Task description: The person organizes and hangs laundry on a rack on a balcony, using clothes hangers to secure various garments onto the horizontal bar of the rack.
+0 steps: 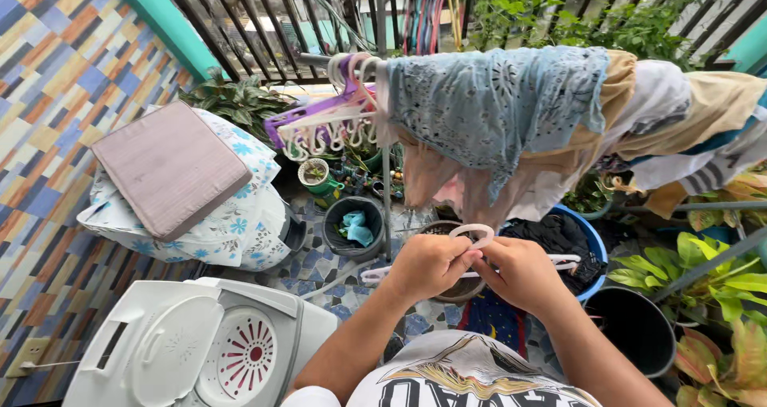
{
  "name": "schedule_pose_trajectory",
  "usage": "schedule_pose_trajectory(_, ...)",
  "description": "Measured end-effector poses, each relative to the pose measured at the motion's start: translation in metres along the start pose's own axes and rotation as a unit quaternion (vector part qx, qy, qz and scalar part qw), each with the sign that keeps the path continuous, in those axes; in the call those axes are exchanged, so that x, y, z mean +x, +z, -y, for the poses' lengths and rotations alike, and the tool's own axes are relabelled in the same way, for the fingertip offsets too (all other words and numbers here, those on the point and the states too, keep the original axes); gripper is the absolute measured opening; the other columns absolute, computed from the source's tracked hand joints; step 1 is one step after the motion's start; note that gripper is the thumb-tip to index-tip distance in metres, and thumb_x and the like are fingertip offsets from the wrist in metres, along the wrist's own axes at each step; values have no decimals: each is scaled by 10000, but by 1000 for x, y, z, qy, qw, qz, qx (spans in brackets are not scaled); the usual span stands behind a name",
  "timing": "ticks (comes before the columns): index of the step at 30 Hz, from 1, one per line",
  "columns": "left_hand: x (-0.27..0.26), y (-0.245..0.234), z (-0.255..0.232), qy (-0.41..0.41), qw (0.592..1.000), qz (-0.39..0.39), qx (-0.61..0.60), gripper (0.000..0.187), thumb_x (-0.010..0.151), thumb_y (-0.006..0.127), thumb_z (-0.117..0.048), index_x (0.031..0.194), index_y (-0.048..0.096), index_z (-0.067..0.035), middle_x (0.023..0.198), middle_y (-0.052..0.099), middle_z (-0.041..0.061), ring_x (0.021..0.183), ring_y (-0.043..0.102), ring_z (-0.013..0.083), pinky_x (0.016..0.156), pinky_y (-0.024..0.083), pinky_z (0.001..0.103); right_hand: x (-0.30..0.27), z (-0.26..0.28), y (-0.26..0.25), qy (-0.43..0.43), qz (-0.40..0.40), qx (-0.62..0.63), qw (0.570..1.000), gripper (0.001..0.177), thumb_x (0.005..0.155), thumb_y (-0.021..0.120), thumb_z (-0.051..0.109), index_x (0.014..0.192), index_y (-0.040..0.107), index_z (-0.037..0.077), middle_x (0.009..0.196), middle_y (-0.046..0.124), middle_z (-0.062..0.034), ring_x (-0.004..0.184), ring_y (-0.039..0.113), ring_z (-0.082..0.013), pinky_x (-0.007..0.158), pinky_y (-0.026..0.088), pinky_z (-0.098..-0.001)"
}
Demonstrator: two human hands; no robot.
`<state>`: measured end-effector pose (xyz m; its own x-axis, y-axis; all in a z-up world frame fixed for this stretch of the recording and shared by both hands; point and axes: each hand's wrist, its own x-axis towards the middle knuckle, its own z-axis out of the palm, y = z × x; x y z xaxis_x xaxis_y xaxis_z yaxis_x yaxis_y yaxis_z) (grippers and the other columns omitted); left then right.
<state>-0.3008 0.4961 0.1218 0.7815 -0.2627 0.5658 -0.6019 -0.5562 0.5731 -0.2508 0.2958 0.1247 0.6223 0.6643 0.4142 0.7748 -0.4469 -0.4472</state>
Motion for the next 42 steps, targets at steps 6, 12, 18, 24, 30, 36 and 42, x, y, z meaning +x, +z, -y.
schedule_pose_trajectory(6, -36, -79, 37, -49, 998, -31, 7, 224, 1009, 638, -229, 851, 643, -70, 729, 649, 133, 679, 658, 354, 584, 498, 443, 69, 37, 63, -36, 34, 41, 998, 126, 844, 720, 202, 908, 709, 95, 794, 712, -115, 725, 687, -365, 615, 539, -454)
schedule_pose_trajectory(12, -35, -95, 69, -62, 998, 1, 1, 278, 1011, 646, -229, 798, 615, -53, 684, 625, 151, 652, 644, 371, 564, 476, 454, 95, 50, 74, -29, 15, 60, 998, 161, 833, 728, 201, 940, 699, 84, 823, 724, -98, 747, 699, -353, 623, 546, -452)
schedule_pose_trajectory(18, 5, -98, 96, -26, 999, 14, -15, 277, 1018, 639, -242, 816, 618, -54, 694, 634, 161, 645, 652, 370, 547, 481, 460, 111, 34, 57, 23, 9, 9, 1000, 164, 862, 743, 262, 903, 688, 112, 811, 703, -84, 726, 692, -350, 611, 540, -459)
schedule_pose_trajectory(24, 78, -117, 78, 63, 998, -11, 24, 163, 1030, 639, -240, 1017, 691, -86, 752, 678, 132, 675, 674, 348, 572, 503, 448, 153, 21, -7, -53, -20, -31, 998, 166, 825, 730, 193, 962, 682, 113, 781, 653, -77, 667, 662, -347, 558, 511, -465)
schedule_pose_trajectory(30, 157, -150, 67, 164, 985, -17, 43, 214, 1057, 610, -234, 1228, 698, -139, 866, 732, 78, 725, 703, 303, 633, 539, 417, 203, 8, -72, -127, -57, -106, 985, 221, 801, 754, 178, 983, 664, 89, 745, 592, -87, 589, 610, -329, 511, 486, -448)
schedule_pose_trajectory(36, 243, -173, 88, 237, 968, -18, 74, 273, 1059, 578, -272, 1281, 692, -160, 791, 715, 64, 667, 697, 292, 567, 520, 422, 259, -6, -108, -145, -157, -183, 960, 213, 840, 725, 155, 1023, 655, 71, 849, 669, -103, 671, 661, -332, 563, 519, -432)
schedule_pose_trajectory(42, 313, -168, 148, 292, 953, 36, 72, 219, 1057, 588, -312, 957, 626, -121, 690, 667, 85, 613, 674, 317, 530, 501, 456, 299, -37, -105, -23, -197, -241, 950, 168, 841, 743, 178, 965, 703, 73, 816, 700, -120, 662, 683, -340, 581, 536, -445)
